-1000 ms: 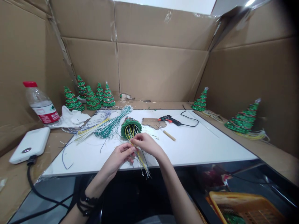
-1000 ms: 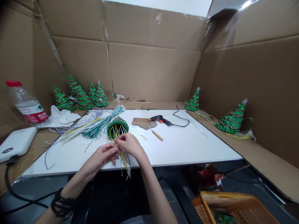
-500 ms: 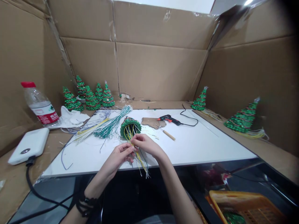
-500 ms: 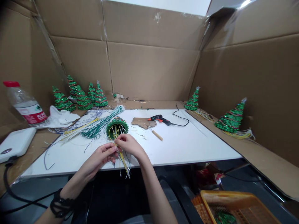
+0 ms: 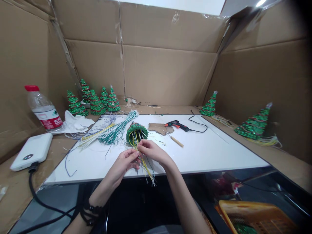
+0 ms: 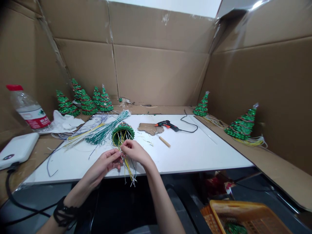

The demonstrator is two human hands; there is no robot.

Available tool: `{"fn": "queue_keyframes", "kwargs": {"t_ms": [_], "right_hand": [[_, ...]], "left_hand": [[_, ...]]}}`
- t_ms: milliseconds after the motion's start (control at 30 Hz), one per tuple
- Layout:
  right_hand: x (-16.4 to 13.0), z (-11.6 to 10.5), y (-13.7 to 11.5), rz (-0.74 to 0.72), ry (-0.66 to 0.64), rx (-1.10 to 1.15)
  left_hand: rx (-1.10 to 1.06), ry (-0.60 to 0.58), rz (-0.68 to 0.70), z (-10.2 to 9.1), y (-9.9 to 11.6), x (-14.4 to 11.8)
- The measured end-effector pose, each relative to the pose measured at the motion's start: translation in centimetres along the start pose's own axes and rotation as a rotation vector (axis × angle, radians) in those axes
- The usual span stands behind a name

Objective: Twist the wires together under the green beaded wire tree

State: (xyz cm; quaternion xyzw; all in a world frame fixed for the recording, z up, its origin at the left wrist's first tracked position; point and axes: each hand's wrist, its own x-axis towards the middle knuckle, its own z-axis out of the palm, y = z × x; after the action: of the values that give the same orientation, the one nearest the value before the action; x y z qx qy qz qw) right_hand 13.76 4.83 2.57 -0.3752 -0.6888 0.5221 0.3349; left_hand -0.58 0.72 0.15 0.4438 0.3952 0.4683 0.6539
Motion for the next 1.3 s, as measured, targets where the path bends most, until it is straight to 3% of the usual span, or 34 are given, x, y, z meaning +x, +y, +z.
{"fn": "queue_keyframes", "kwargs": {"t_ms": [367, 867, 933, 1067, 1200, 1300], "right_hand": [[0.1, 0.5, 0.1, -0.012, -0.033, 0.207], [-0.2, 0.7, -0.2, -0.026, 0.0, 0.227], [-0.7, 0.9, -0.3, -0.018, 0.08, 0.15], [-3.2, 2.2, -1.5, -0.062, 0.441, -0.075], [-6.4, 4.0, -2.2, -0.127, 0.341, -0.098], [-7.4, 4.8, -1.4, -0.108, 0.377, -0.184]], "left_hand": [[0.07, 0.132, 0.064, 0.7, -0.3, 0.0], [-0.036, 0.144, 0.047, 0.8, 0.0, -0.3], [-0.051, 0.138, 0.041, 0.7, 0.0, -0.3], [-0.094, 0.135, 0.01, 0.6, 0.3, -0.4], [-0.172, 0.151, -0.018, 0.4, 0.6, -0.5], [-0.167, 0.14, -0.018, 0.3, 0.7, -0.5]]}}
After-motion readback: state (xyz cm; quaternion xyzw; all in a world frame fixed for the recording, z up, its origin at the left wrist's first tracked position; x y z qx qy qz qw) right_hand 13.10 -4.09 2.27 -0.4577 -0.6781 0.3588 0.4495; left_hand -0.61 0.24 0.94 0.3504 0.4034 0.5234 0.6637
